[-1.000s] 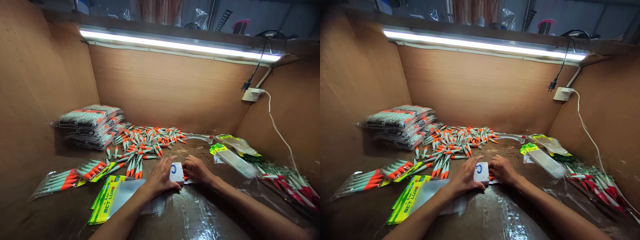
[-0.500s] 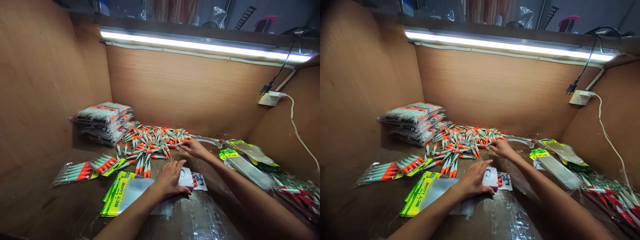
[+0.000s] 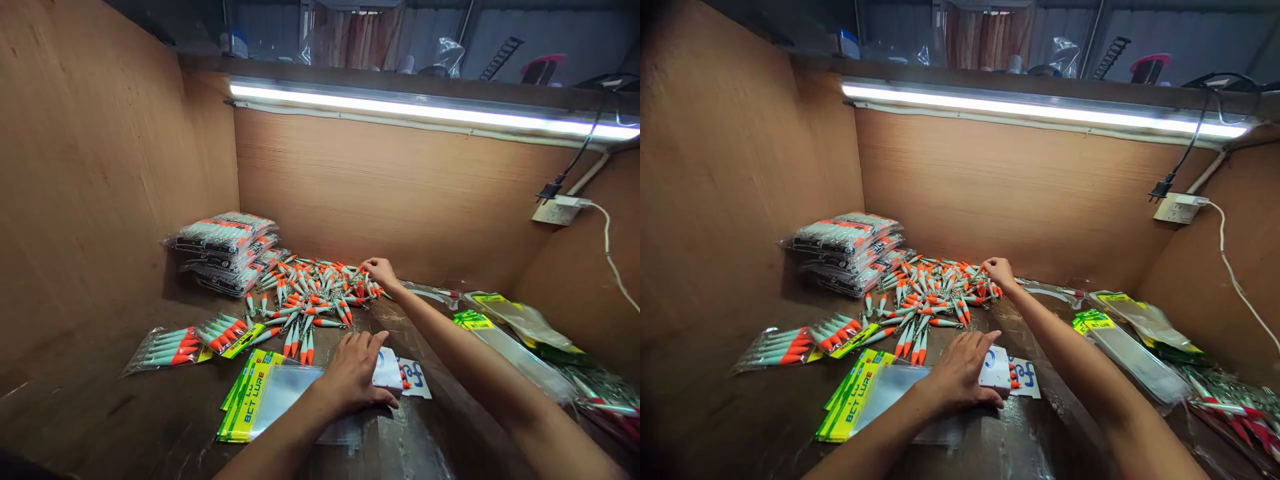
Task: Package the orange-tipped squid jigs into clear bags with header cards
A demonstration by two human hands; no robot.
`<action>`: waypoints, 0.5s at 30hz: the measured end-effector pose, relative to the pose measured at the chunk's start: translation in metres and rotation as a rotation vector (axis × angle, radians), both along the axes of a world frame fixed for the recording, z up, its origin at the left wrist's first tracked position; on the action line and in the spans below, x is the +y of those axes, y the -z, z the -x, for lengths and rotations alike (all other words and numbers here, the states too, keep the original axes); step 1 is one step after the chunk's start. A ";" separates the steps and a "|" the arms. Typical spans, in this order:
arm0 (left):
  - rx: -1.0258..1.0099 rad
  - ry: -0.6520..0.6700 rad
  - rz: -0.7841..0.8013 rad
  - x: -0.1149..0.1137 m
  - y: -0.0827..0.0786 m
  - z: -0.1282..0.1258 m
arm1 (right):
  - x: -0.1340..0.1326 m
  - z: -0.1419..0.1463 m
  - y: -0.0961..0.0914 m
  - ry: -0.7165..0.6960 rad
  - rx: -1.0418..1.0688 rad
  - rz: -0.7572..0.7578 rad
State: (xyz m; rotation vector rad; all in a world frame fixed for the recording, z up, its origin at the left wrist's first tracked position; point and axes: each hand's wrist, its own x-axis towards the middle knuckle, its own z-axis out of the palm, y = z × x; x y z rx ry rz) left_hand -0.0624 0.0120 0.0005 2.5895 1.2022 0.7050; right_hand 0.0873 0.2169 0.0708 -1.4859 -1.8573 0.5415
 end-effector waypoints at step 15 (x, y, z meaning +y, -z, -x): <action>0.033 0.051 0.033 -0.002 -0.005 0.001 | -0.051 -0.136 0.024 0.202 0.541 0.126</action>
